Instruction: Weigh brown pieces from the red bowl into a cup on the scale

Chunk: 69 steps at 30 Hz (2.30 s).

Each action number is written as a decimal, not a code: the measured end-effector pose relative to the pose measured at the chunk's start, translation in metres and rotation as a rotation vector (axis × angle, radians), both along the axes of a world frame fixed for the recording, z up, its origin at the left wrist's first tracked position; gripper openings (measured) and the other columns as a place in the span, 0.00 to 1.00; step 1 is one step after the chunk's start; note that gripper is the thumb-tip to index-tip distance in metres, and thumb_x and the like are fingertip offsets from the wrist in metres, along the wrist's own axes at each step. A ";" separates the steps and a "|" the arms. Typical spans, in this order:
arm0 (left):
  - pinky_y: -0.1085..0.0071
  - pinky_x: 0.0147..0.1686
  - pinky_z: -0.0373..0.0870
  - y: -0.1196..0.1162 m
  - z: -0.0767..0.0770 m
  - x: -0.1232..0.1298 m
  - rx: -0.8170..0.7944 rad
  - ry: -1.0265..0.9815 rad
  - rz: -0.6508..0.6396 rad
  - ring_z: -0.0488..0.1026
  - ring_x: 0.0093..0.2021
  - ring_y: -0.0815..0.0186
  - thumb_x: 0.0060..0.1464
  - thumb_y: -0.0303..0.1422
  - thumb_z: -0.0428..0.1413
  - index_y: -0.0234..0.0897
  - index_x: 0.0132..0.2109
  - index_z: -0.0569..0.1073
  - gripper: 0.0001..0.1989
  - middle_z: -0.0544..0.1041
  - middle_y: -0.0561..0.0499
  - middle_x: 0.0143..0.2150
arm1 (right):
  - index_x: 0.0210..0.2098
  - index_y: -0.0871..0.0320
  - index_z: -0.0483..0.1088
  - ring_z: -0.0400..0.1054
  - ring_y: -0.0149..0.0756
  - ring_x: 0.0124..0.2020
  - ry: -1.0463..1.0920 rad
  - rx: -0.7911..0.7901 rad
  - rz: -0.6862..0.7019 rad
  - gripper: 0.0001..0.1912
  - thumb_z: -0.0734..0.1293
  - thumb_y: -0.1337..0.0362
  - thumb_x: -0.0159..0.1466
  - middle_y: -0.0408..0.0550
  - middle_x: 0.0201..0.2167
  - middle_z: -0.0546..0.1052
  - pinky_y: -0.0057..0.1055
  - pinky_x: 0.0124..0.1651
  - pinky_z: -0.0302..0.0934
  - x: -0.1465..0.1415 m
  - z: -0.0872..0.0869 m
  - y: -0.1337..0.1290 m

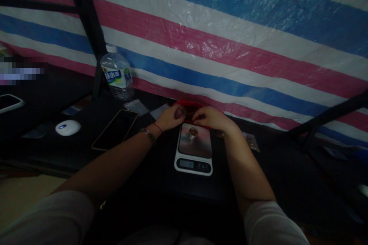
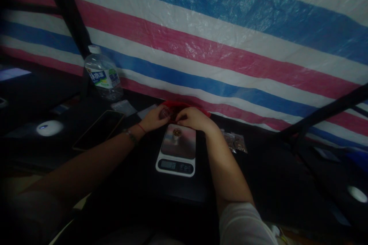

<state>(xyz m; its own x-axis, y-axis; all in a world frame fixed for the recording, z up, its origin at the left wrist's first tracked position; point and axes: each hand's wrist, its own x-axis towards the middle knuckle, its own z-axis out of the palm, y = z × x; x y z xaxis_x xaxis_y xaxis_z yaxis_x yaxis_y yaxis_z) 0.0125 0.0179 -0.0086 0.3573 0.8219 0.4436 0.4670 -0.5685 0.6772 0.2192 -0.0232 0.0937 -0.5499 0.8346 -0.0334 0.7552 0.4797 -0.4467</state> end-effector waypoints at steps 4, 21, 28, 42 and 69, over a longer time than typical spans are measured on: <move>0.67 0.43 0.69 0.012 -0.010 -0.001 -0.263 -0.585 -0.187 0.74 0.40 0.63 0.48 0.38 0.60 0.36 0.46 0.71 0.18 0.77 0.49 0.40 | 0.36 0.57 0.79 0.72 0.33 0.34 0.023 -0.052 0.101 0.10 0.67 0.70 0.57 0.43 0.34 0.80 0.27 0.38 0.61 -0.003 0.006 -0.007; 0.72 0.32 0.65 0.013 -0.005 -0.006 -0.729 -1.123 -0.469 0.72 0.32 0.67 0.49 0.36 0.60 0.33 0.38 0.75 0.11 0.76 0.49 0.32 | 0.35 0.58 0.78 0.72 0.33 0.32 0.044 -0.190 0.095 0.09 0.69 0.69 0.54 0.43 0.31 0.78 0.26 0.35 0.62 -0.005 -0.009 -0.004; 0.72 0.32 0.65 0.010 0.000 -0.005 -0.702 -1.070 -0.431 0.72 0.32 0.67 0.51 0.34 0.59 0.33 0.39 0.74 0.10 0.76 0.50 0.32 | 0.37 0.55 0.78 0.72 0.35 0.36 -0.028 -0.148 0.128 0.12 0.73 0.66 0.51 0.44 0.37 0.78 0.28 0.38 0.62 -0.003 -0.008 -0.003; 0.72 0.31 0.64 0.015 -0.007 -0.005 -0.686 -1.061 -0.399 0.72 0.32 0.67 0.48 0.34 0.61 0.33 0.41 0.74 0.14 0.76 0.49 0.32 | 0.43 0.57 0.76 0.71 0.35 0.39 -0.024 -0.153 0.170 0.19 0.67 0.74 0.52 0.47 0.43 0.77 0.28 0.42 0.62 0.000 -0.007 -0.004; 0.74 0.29 0.63 0.016 -0.006 -0.002 -0.635 -0.996 -0.432 0.71 0.29 0.70 0.52 0.31 0.58 0.32 0.39 0.75 0.08 0.76 0.50 0.30 | 0.33 0.61 0.77 0.70 0.32 0.30 0.052 -0.126 -0.067 0.07 0.66 0.69 0.59 0.45 0.30 0.79 0.26 0.34 0.58 0.027 -0.056 -0.043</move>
